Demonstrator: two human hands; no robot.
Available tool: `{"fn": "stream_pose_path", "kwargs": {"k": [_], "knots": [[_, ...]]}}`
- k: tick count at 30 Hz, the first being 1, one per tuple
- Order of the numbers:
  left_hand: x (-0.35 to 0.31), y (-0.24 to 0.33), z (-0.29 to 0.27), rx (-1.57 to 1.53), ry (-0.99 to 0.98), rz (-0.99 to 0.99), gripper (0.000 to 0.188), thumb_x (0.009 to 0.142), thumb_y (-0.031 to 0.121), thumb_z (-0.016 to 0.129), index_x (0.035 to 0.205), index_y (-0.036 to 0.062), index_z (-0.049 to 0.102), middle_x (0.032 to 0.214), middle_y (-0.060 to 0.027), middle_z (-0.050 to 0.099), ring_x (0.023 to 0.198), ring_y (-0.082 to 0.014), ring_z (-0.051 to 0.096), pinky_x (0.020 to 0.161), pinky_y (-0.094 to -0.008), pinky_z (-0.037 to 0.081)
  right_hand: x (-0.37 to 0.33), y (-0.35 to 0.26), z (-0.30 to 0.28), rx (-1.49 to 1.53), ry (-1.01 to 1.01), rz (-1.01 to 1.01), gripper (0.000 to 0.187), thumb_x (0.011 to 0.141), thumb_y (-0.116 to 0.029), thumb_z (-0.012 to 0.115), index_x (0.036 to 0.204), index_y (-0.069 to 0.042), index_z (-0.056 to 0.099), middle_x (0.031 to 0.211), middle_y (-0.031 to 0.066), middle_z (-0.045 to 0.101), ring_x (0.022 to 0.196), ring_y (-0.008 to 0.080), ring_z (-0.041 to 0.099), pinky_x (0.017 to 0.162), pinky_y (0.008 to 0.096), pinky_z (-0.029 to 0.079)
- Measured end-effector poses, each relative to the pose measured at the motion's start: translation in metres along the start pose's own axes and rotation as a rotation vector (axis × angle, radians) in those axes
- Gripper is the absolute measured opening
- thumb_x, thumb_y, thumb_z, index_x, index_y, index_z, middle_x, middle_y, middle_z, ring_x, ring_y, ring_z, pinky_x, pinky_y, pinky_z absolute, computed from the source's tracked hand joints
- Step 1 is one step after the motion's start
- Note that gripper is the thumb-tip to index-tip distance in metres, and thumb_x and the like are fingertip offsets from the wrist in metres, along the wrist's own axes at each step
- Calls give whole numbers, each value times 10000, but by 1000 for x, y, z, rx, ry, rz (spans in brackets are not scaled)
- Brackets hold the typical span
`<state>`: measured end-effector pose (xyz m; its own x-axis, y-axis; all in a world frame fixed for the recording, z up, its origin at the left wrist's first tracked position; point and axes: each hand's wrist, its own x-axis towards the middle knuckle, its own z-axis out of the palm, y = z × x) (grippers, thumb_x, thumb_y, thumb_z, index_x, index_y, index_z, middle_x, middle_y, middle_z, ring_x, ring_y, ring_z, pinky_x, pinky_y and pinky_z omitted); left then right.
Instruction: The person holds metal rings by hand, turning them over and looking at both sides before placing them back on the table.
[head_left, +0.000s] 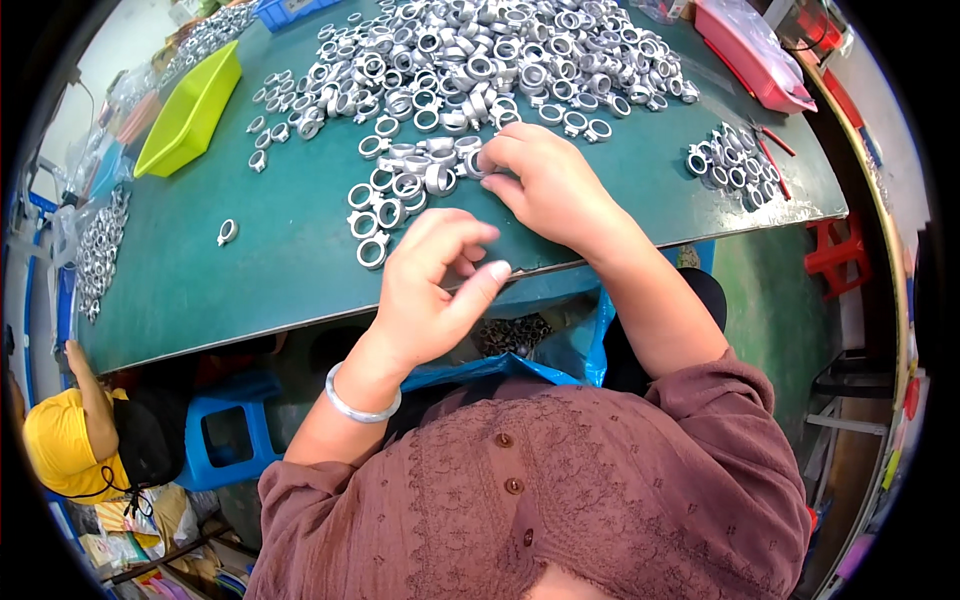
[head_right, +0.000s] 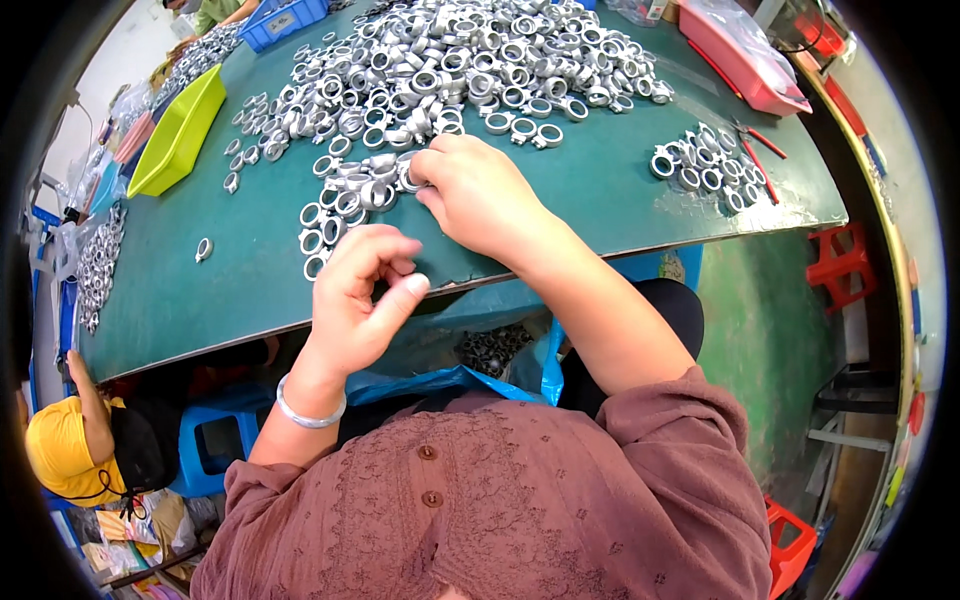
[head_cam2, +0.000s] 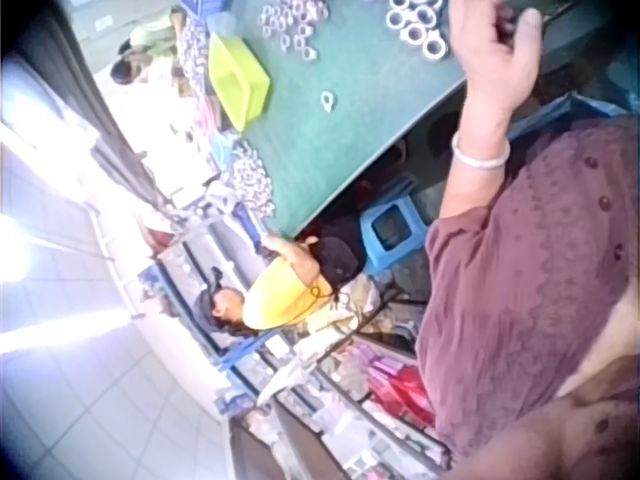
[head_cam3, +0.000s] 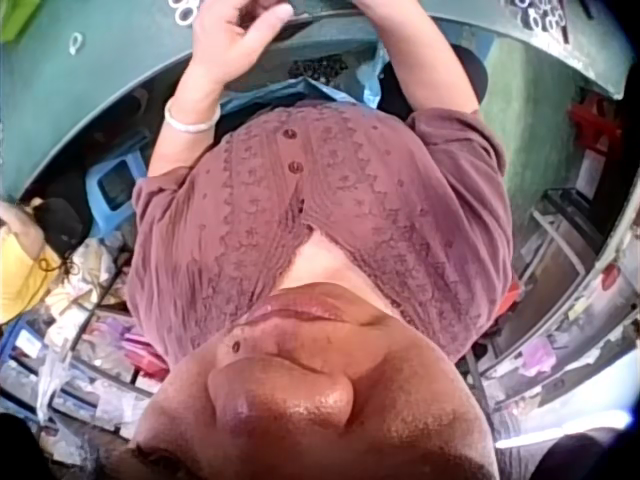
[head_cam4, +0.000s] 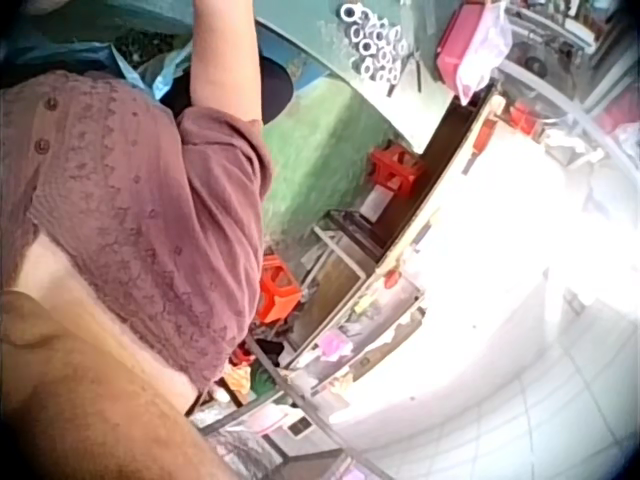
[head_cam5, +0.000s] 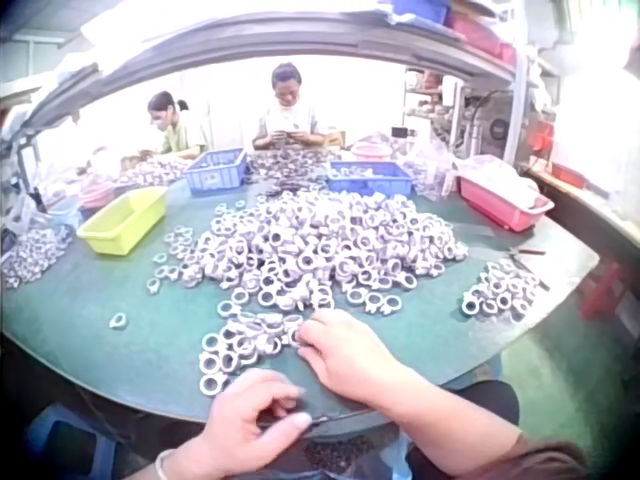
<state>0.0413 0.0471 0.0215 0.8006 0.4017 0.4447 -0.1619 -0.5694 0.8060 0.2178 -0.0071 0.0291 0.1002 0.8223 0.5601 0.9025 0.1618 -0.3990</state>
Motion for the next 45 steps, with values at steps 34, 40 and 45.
{"fn": "stream_pose_path", "kwargs": {"k": [34,40,45], "knots": [[0,-2,-4,-618,95,-345,202,925,148,429,1051,20,522,789,-17,562,622,-63,537,511,-167,421,-27,-45,-8,504,199,-55,201,659,-37,689,833,-26,589,759,80,559,700,238,550,606,302,448],[2,-1,-7,-662,96,-359,211,929,179,429,1014,20,539,770,-24,570,581,-70,532,486,-168,409,-27,-45,-12,480,203,-94,205,666,-22,678,857,-26,606,757,80,559,690,229,553,593,292,449],[4,1,-9,-811,133,-375,137,898,149,491,943,24,523,798,-56,595,628,-93,575,521,-190,456,-30,-46,-13,625,155,2,182,712,5,652,887,-25,614,753,62,567,655,159,564,561,262,448]]}}
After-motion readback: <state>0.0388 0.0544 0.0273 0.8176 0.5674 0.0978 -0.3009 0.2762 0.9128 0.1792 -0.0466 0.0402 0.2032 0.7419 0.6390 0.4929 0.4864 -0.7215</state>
